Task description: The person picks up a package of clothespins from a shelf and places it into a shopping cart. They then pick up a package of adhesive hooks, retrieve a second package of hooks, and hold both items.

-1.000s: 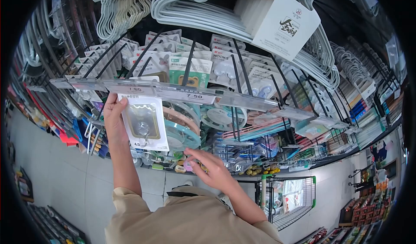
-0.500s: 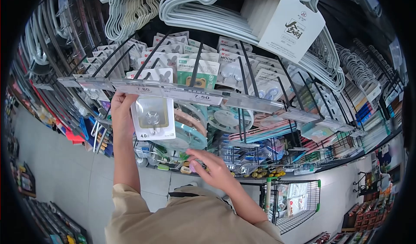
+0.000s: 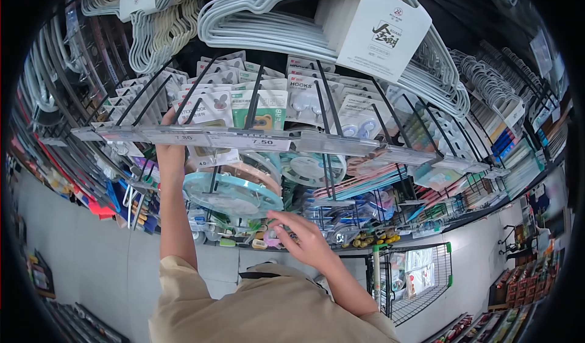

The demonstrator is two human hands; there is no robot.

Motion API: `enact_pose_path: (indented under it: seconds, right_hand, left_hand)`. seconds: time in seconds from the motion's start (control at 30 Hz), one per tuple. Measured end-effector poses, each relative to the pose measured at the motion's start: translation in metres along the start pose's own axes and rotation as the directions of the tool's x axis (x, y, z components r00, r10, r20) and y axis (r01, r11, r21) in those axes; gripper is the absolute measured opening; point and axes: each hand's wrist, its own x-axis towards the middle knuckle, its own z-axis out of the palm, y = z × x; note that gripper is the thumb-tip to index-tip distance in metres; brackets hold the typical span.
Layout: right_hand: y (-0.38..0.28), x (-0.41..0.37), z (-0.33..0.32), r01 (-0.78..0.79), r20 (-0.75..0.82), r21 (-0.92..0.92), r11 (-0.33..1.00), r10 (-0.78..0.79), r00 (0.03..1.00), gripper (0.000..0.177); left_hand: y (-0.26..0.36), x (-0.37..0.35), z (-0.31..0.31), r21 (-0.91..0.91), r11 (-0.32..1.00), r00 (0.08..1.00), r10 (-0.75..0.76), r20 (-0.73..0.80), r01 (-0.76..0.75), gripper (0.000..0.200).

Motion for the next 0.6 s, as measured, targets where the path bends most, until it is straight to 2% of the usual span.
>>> enact_pose_path:
  seconds: [0.2, 0.3, 0.43, 0.57, 0.6]
  right_hand:
    - [0.000, -0.002, -0.003, -0.054, 0.002, 0.033, 0.998, 0.054, 0.999, 0.031]
    - [0.002, -0.003, -0.002, -0.024, -0.019, 0.009, 1.000, 0.024, 1.000, 0.031]
    - [0.006, -0.004, 0.001, -0.018, -0.038, 0.018, 1.000, 0.019, 0.999, 0.030]
    - [0.008, -0.005, 0.003, -0.016, -0.035, 0.025, 1.000, 0.017, 0.999, 0.027]
    - [0.009, -0.005, 0.004, 0.009, -0.037, 0.008, 1.000, -0.009, 0.999, 0.026]
  left_hand:
    - [0.005, -0.002, 0.006, 0.169, 0.984, 0.998, 0.061, -0.020, -0.057, 0.044]
    - [0.006, -0.004, 0.008, 0.188, 0.973, 0.989, 0.145, -0.027, -0.137, 0.044]
    - [0.006, -0.008, 0.002, 0.199, 0.975, 0.994, 0.105, -0.017, -0.099, 0.047]
    - [0.000, -0.016, -0.016, 0.165, 0.969, 0.983, 0.180, 0.047, -0.185, 0.045]
    - [-0.003, -0.020, -0.018, 0.140, 0.975, 0.984, 0.176, -0.007, -0.173, 0.041]
